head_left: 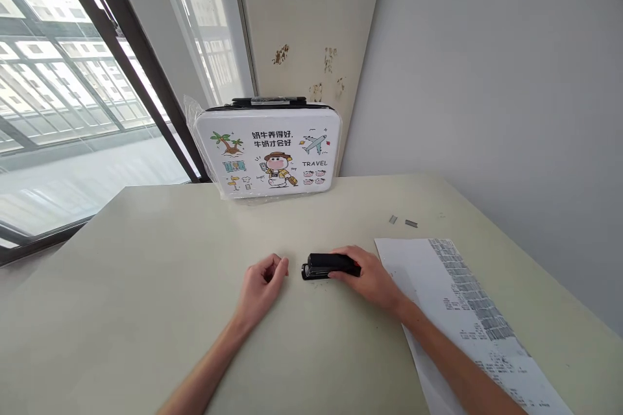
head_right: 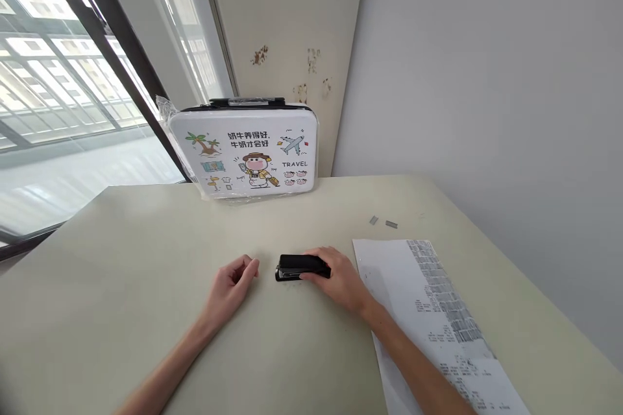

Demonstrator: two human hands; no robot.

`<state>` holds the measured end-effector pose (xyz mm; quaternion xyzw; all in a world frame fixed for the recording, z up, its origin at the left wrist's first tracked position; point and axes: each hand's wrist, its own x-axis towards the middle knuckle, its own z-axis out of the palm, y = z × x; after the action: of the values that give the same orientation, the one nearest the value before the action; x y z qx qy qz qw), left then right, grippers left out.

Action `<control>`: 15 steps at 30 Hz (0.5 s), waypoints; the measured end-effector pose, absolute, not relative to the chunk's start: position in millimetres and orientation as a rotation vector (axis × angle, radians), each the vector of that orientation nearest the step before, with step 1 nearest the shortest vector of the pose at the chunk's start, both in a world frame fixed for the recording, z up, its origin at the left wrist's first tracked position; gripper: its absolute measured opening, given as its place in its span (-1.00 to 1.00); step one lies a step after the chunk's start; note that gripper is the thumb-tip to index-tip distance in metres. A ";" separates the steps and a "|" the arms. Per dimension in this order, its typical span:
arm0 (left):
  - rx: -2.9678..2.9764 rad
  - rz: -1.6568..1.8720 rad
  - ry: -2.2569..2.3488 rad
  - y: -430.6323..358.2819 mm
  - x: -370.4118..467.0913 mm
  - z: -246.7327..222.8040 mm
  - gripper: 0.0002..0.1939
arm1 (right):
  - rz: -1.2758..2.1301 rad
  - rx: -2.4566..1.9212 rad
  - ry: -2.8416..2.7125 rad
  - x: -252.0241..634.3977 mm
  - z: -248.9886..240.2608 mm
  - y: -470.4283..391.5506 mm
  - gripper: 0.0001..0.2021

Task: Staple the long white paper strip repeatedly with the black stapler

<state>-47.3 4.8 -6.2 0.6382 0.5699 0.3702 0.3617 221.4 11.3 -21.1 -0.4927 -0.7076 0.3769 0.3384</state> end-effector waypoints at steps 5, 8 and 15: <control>1.598 0.935 1.490 4.4 -45.6 -9.9 -0.50 | 1.094 -1.242 -1.557 229.6 -31.7 7.5 -0.61; 1.558 0.979 1.531 3.0 -45.3 -7.7 -0.51 | 1.092 -1.249 -1.505 230.7 -35.4 8.0 -0.60; 1.565 1.364 1.676 7.9 -53.0 2.9 -0.65 | 0.990 -1.268 -1.576 229.0 -35.6 9.0 -0.62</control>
<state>-53.0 7.9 2.9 0.5702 0.6106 0.4971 0.2344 229.0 9.0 -35.6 -0.5084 -0.6316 0.3969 0.4302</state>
